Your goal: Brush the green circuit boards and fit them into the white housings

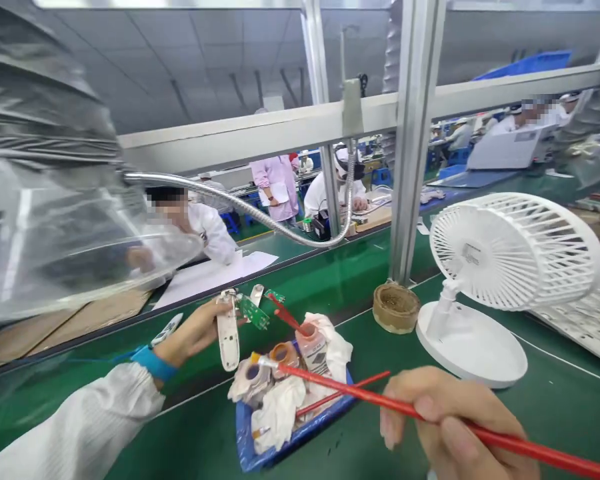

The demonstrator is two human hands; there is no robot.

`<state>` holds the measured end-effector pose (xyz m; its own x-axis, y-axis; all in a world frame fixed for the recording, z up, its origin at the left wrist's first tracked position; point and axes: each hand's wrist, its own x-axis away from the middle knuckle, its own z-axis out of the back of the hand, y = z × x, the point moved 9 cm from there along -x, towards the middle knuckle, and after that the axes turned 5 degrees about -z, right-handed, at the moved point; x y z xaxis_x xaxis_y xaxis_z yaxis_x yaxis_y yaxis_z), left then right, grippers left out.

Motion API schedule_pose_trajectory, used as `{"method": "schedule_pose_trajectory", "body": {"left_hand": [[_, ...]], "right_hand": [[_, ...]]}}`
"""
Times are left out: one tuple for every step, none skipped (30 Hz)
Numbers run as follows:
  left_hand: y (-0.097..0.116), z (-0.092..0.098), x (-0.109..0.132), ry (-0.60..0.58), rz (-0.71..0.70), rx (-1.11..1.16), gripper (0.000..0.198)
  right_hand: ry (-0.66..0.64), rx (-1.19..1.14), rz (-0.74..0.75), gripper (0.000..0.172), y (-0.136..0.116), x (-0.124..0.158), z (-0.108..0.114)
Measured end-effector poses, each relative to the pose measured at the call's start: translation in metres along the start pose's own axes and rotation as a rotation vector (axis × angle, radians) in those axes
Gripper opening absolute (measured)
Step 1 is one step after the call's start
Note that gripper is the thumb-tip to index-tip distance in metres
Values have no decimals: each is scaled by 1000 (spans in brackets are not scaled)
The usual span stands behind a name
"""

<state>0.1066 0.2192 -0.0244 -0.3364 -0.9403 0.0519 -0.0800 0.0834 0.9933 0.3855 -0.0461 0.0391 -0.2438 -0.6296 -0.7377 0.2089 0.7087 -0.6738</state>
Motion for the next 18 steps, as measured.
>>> {"method": "schedule_pose_trajectory", "body": {"left_hand": [[-3,3,22,13,34,27,19],[-7,5,42,21,69,50,18],[-10,6,62,26,104,69,17],[-13,7,81,35,139,87,15],[-16,8,98,51,177,103,14],[-19,9,114,68,210,121,14],[-21,9,128,84,240,139,14],[-23,8,140,95,264,157,14],[-24,7,151,102,283,172,14],[-24,5,160,106,297,183,14],[-23,3,167,106,308,188,15],[-22,2,174,108,318,188,15],[-22,0,179,111,326,184,16],[-20,-1,184,111,330,181,17],[-19,-2,187,108,330,177,18],[-18,-3,190,100,328,177,18],[-17,-5,192,91,325,179,19],[-17,-5,193,85,323,180,20]], "right_hand": [[-29,-54,-12,27,-6,-6,-10],[-74,-100,-20,27,-10,-10,-21],[-137,-107,-4,27,-14,-12,-34],[-174,-102,26,27,-18,-12,-44],[-225,-97,50,26,-19,-9,-54],[-279,-95,71,26,-20,-6,-65],[-328,-95,77,25,-18,-2,-74],[-372,-101,67,25,-16,2,-83],[-408,-107,52,26,-15,6,-90],[-442,-113,39,26,-15,10,-97],[-472,-114,30,25,-16,12,-102],[-498,-109,26,25,-18,14,-107],[-526,-95,28,25,-22,16,-111],[-551,-78,35,25,-27,17,-115],[-572,-60,46,25,-31,17,-118],[-588,-43,60,25,-36,18,-119],[-605,-22,72,25,-40,18,-121],[-618,3,88,25,-44,18,-122]]}}
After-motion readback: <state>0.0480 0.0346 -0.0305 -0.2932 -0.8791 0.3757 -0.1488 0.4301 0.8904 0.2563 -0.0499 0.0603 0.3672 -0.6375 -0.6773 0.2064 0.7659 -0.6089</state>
